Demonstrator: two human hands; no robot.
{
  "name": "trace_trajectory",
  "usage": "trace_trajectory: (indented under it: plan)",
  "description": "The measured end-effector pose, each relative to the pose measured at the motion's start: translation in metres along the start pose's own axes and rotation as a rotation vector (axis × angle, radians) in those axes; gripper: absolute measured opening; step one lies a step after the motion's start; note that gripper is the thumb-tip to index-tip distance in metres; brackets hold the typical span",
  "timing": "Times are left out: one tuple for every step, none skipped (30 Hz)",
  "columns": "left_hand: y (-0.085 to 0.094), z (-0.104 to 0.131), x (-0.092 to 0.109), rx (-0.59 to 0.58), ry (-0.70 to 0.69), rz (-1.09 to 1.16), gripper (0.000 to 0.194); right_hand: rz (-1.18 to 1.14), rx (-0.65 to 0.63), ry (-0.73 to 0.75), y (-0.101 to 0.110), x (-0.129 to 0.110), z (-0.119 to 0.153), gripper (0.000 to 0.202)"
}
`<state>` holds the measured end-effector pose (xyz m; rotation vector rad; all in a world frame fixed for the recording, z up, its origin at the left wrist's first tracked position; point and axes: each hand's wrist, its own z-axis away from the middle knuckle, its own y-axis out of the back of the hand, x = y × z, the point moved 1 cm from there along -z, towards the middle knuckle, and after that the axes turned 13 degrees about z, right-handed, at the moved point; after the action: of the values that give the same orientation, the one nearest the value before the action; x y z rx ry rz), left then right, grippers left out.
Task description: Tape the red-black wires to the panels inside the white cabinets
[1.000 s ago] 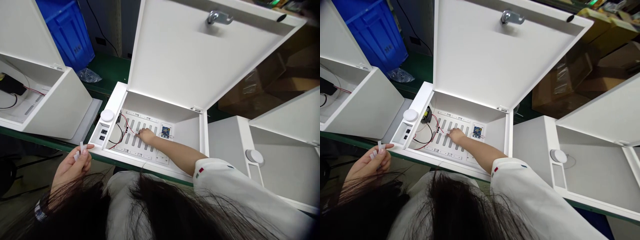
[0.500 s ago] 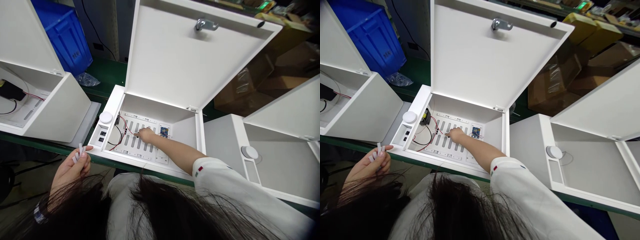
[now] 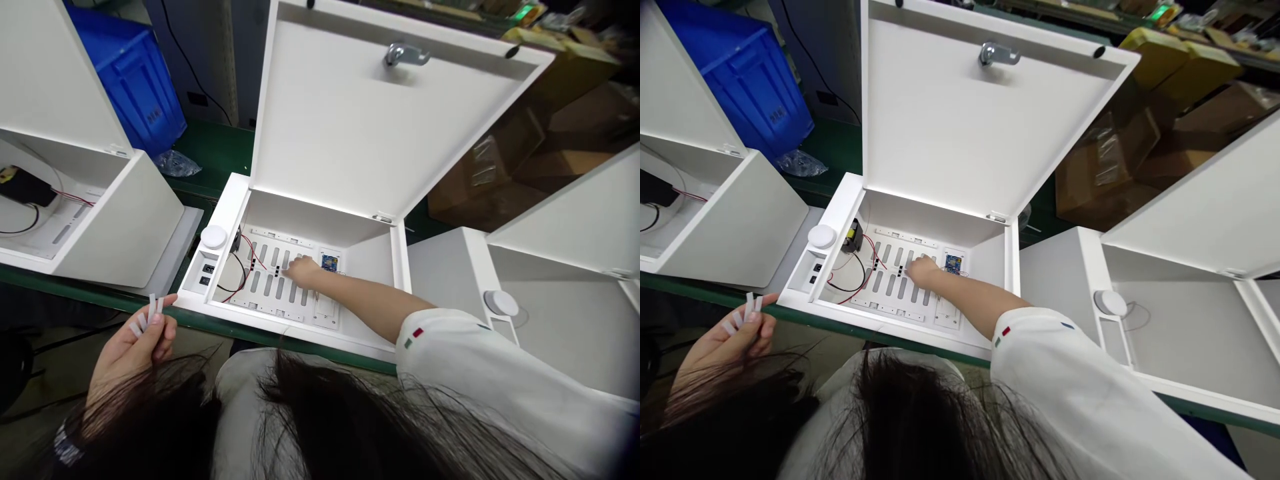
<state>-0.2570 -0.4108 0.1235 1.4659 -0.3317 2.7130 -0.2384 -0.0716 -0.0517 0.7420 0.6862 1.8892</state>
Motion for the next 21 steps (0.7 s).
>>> trace_trajectory:
  plan:
    - [-0.001, 0.001, 0.001, -0.009, -0.013, -0.025, 0.060, -0.021, 0.038, 0.017, 0.003, -0.001, -0.002, 0.049]
    - [-0.003, 0.001, 0.001, -0.024, -0.022, -0.055, 0.057, -0.038, 0.053, 0.027, 0.006, -0.002, -0.003, 0.053]
    - [-0.005, 0.001, 0.002, -0.039, -0.033, -0.082, 0.055, -0.051, 0.040, 0.029, 0.007, -0.003, -0.003, 0.056]
    - [-0.007, 0.000, 0.003, -0.054, -0.045, -0.104, 0.053, -0.061, 0.002, 0.022, 0.008, -0.004, -0.002, 0.056]
    - [-0.010, -0.001, 0.003, -0.068, -0.057, -0.119, 0.051, -0.067, -0.044, 0.002, 0.009, -0.003, 0.000, 0.055]
    - [-0.013, -0.002, 0.003, -0.079, -0.066, -0.130, 0.048, -0.073, -0.090, -0.028, 0.010, -0.002, 0.004, 0.051]
    - [-0.016, -0.004, 0.003, -0.086, -0.070, -0.144, 0.044, -0.092, -0.118, -0.058, 0.012, 0.001, 0.010, 0.048]
    - [-0.020, -0.005, 0.003, -0.095, -0.067, -0.165, 0.041, -0.133, -0.118, -0.090, 0.016, 0.005, 0.018, 0.045]
    - [-0.025, -0.007, 0.003, -0.110, -0.063, -0.198, 0.038, -0.207, -0.077, -0.131, 0.023, 0.010, 0.027, 0.041]
    - [-0.032, -0.007, 0.003, -0.139, -0.059, -0.244, 0.036, -0.319, 0.002, -0.168, 0.032, 0.014, 0.039, 0.035]
    - [-0.039, -0.008, 0.003, -0.175, -0.070, -0.296, 0.036, -0.469, 0.111, -0.192, 0.044, 0.018, 0.052, 0.030]
    - [-0.048, -0.008, 0.003, -0.216, -0.096, -0.347, 0.037, -0.644, 0.231, -0.193, 0.058, 0.020, 0.067, 0.026]
    - [-0.058, -0.008, 0.003, -0.257, -0.126, -0.394, 0.037, -0.823, 0.340, -0.155, 0.073, 0.019, 0.083, 0.026]
    - [-0.069, -0.007, 0.004, -0.292, -0.155, -0.433, 0.036, -0.993, 0.418, -0.076, 0.089, 0.017, 0.100, 0.031]
    - [-0.080, -0.006, 0.004, -0.319, -0.180, -0.464, 0.034, -1.137, 0.460, 0.040, 0.103, 0.012, 0.116, 0.035]
    - [-0.090, -0.006, 0.005, -0.340, -0.199, -0.484, 0.032, -1.252, 0.483, 0.152, 0.116, 0.007, 0.131, 0.037]
    - [-0.100, -0.006, 0.005, -0.360, -0.215, -0.492, 0.031, -1.337, 0.495, 0.235, 0.126, 0.001, 0.145, 0.038]
    - [-0.108, -0.006, 0.006, -0.383, -0.225, -0.492, 0.030, -1.403, 0.504, 0.279, 0.133, -0.005, 0.156, 0.037]
    - [-0.115, -0.005, 0.008, -0.407, -0.234, -0.494, 0.029, -1.452, 0.516, 0.286, 0.137, -0.009, 0.165, 0.035]
    - [-0.119, -0.005, 0.009, -0.426, -0.245, -0.496, 0.030, -1.485, 0.530, 0.268, 0.138, -0.012, 0.172, 0.032]
    - [-0.122, -0.004, 0.010, -0.440, -0.249, -0.500, 0.031, -1.502, 0.550, 0.236, 0.137, -0.015, 0.178, 0.028]
